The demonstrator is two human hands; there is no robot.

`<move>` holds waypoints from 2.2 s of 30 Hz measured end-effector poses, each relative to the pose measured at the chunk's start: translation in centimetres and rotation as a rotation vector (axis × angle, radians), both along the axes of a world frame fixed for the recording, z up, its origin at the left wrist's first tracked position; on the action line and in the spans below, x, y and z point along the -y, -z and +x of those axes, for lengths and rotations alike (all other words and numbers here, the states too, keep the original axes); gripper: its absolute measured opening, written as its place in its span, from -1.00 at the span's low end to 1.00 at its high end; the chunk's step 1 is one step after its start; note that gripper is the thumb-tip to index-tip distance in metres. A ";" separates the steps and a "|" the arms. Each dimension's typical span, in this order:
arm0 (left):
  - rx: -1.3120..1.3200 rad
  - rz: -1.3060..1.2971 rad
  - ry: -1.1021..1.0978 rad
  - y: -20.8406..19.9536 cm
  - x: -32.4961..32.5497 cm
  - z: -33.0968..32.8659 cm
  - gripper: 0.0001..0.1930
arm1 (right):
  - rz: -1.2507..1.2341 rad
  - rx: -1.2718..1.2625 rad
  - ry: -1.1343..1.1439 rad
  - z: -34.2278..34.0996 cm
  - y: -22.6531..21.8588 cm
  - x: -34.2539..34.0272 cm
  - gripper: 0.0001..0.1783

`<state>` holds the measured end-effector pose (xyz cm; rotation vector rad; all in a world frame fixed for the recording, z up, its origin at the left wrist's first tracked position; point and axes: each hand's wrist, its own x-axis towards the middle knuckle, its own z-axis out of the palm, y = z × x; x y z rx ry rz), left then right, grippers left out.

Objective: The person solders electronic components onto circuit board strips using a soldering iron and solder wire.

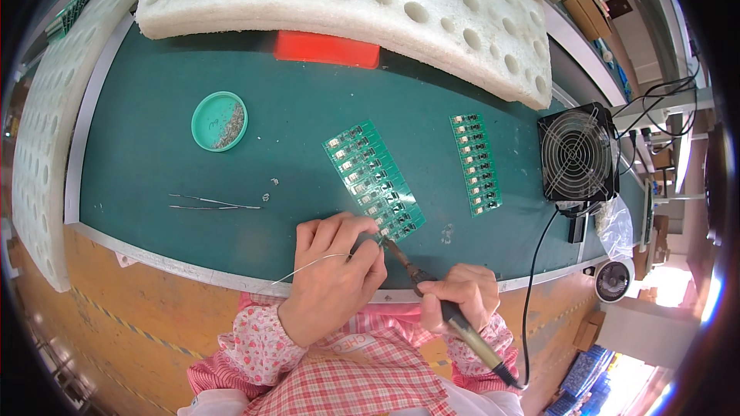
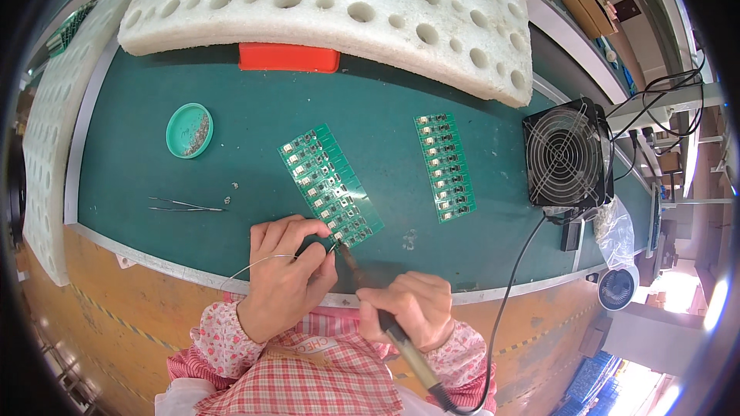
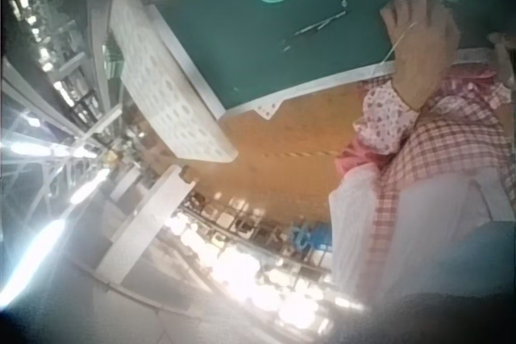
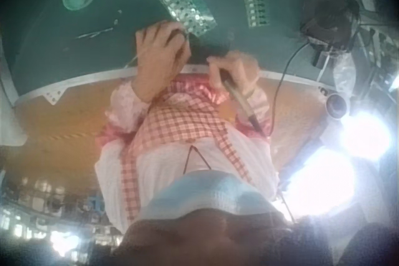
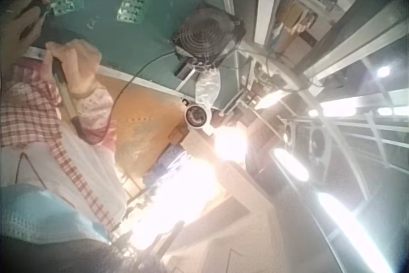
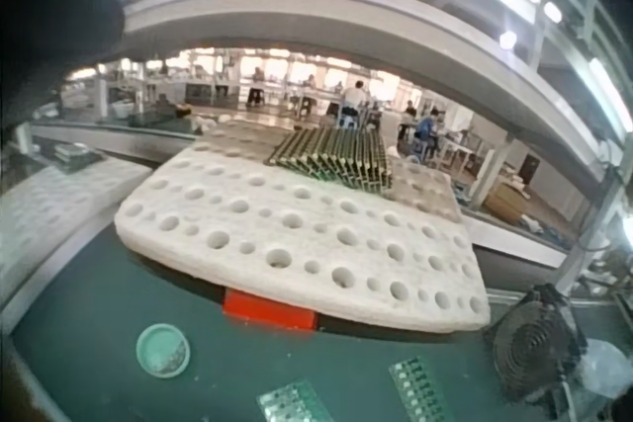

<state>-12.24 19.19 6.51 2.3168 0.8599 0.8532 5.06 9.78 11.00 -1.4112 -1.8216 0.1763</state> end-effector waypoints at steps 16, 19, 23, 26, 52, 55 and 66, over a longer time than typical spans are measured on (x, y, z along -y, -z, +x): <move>0.043 -0.029 0.135 -0.6 -1.5 -1.5 -0.83 | -0.016 -0.087 0.117 -0.8 -0.7 0.8 -0.84; 0.019 0.005 0.121 -0.8 -1.8 -1.2 -0.84 | 0.039 -0.077 0.210 -0.6 -0.3 0.7 -0.86; 0.019 -0.011 0.085 -0.6 -1.8 -0.6 -0.82 | 0.021 -0.154 0.229 -0.5 0.3 0.8 -0.87; -0.003 -0.006 0.070 -0.4 -1.7 -0.4 -0.83 | 0.065 -0.076 0.179 -0.6 0.0 -0.1 -0.85; 0.025 0.009 0.071 0.1 -1.8 -0.5 -0.77 | 0.084 0.166 0.073 -2.4 0.2 -0.7 -0.77; -0.020 0.014 0.114 -0.4 -2.3 -1.2 -0.83 | 0.001 0.006 0.054 -1.8 -0.3 -0.5 -0.79; -0.018 0.012 0.082 -0.3 -2.2 -0.2 -0.81 | -0.212 -0.499 0.488 -0.8 0.6 0.6 -0.82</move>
